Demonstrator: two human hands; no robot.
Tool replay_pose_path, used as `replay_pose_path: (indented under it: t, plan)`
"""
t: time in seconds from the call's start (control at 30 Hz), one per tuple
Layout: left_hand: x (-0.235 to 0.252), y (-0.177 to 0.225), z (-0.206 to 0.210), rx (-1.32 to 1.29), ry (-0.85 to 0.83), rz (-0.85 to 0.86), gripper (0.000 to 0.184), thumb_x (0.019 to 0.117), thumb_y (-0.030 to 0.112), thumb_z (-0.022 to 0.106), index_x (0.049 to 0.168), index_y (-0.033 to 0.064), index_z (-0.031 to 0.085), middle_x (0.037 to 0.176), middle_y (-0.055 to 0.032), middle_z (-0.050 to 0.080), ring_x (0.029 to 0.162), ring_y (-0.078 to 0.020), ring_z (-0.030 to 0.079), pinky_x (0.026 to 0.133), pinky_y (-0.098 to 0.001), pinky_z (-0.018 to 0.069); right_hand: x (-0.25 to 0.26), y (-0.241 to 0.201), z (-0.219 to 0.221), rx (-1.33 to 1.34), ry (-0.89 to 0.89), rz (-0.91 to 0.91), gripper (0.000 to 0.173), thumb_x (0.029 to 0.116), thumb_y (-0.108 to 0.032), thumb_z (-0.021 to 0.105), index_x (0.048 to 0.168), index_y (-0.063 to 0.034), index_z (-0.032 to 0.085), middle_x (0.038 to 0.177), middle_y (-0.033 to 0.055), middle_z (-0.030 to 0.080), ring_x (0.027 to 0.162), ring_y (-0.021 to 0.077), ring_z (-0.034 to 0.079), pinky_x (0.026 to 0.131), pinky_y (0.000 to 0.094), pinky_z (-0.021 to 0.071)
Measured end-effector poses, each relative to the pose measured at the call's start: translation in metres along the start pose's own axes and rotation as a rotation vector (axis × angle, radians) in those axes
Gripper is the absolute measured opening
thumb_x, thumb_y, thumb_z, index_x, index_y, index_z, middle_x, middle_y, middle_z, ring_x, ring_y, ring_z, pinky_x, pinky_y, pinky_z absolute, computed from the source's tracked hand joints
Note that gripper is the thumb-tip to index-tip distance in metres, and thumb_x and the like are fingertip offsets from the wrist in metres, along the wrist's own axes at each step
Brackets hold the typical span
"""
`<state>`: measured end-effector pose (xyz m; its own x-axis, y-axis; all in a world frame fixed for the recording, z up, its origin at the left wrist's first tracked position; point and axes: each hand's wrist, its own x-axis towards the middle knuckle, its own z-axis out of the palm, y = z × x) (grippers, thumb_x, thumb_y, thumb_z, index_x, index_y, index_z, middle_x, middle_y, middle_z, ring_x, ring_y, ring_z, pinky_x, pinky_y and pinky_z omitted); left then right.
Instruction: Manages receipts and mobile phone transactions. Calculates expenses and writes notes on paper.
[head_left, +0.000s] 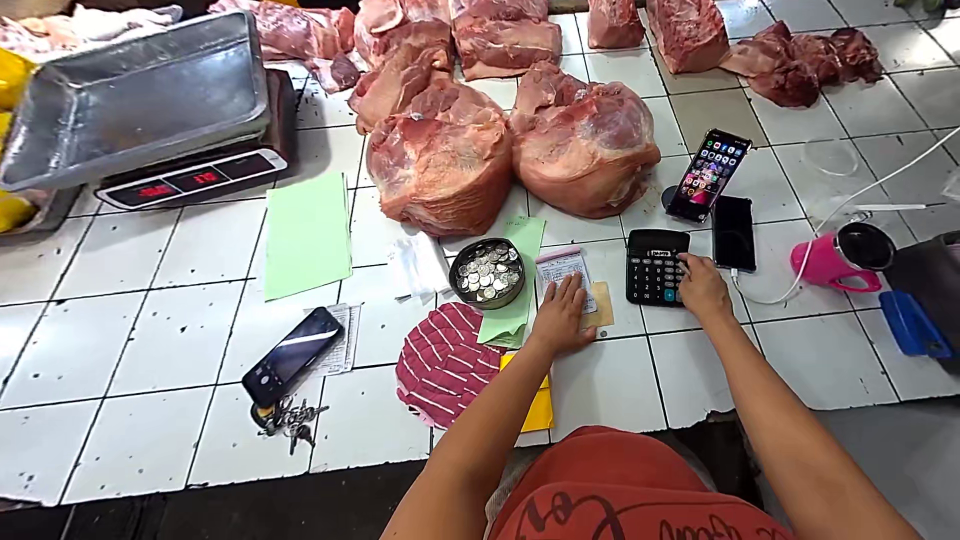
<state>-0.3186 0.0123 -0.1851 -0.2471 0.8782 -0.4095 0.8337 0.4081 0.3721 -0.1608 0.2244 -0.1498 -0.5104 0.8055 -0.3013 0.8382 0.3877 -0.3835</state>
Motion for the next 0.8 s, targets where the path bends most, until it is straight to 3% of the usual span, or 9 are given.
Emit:
replay_pose_path:
  t: [0.23, 0.37, 0.43, 0.5, 0.6, 0.8]
  plan:
    - [0.004, -0.009, 0.0, 0.055, 0.013, 0.082, 0.079, 0.095, 0.054, 0.056, 0.151, 0.0, 0.041, 0.17, -0.0171, 0.017, 0.157, -0.0325, 0.019, 0.122, -0.0574, 0.0191, 0.0, -0.003, -0.004, -0.013, -0.004, 0.028, 0.042, 0.1039, -0.001, 0.045, 0.145, -0.0037, 0.055, 0.147, 0.024, 0.053, 0.128, 0.042, 0.058, 0.107, 0.0559, 0.046]
    - [0.002, -0.014, 0.003, 0.046, 0.04, 0.113, 0.077, 0.0959, 0.056, 0.053, 0.152, 0.0046, 0.041, 0.17, -0.0163, 0.019, 0.157, -0.0327, 0.021, 0.122, -0.0568, 0.0201, -0.035, -0.007, -0.002, -0.059, -0.041, -0.04, 0.045, 0.1071, -0.012, 0.043, 0.152, -0.007, 0.048, 0.138, 0.0265, 0.059, 0.12, 0.0434, 0.063, 0.1, 0.0597, 0.0493]
    - [0.002, -0.015, 0.007, 0.043, 0.048, 0.119, 0.082, 0.0957, 0.063, 0.05, 0.157, 0.0106, 0.038, 0.17, -0.0164, 0.019, 0.156, -0.0339, 0.021, 0.122, -0.058, 0.0186, -0.063, -0.004, 0.013, -0.05, -0.116, -0.159, 0.046, 0.1094, -0.018, 0.04, 0.153, -0.0068, 0.046, 0.133, 0.0234, 0.064, 0.118, 0.0407, 0.065, 0.099, 0.0588, 0.0505]
    - [0.005, -0.016, 0.009, 0.051, 0.055, 0.112, 0.088, 0.0944, 0.072, 0.045, 0.161, 0.0152, 0.033, 0.17, -0.0165, 0.018, 0.156, -0.0348, 0.021, 0.122, -0.0593, 0.0169, -0.088, -0.002, 0.034, -0.065, -0.203, -0.25, 0.046, 0.1091, -0.023, 0.042, 0.153, -0.0097, 0.048, 0.126, 0.0216, 0.069, 0.11, 0.041, 0.069, 0.092, 0.0605, 0.0534]
    - [0.006, -0.016, 0.017, 0.05, 0.081, 0.1, 0.089, 0.0941, 0.076, 0.04, 0.161, 0.0174, 0.032, 0.17, -0.0155, 0.019, 0.156, -0.0342, 0.021, 0.122, -0.0589, 0.0159, -0.108, -0.004, 0.053, -0.14, -0.339, -0.245, 0.049, 0.1103, -0.032, 0.041, 0.155, -0.0124, 0.046, 0.118, 0.0213, 0.072, 0.102, 0.0419, 0.071, 0.087, 0.0597, 0.0541]
    - [0.008, -0.018, 0.029, 0.059, 0.166, 0.104, 0.087, 0.0943, 0.075, 0.039, 0.158, 0.0162, 0.038, 0.169, -0.0153, 0.022, 0.156, -0.033, 0.021, 0.121, -0.0578, 0.0174, -0.071, -0.012, 0.036, -0.125, -0.114, -0.208, 0.053, 0.1098, -0.036, 0.043, 0.154, -0.0078, 0.045, 0.113, 0.0234, 0.072, 0.098, 0.0436, 0.072, 0.084, 0.0594, 0.0549]
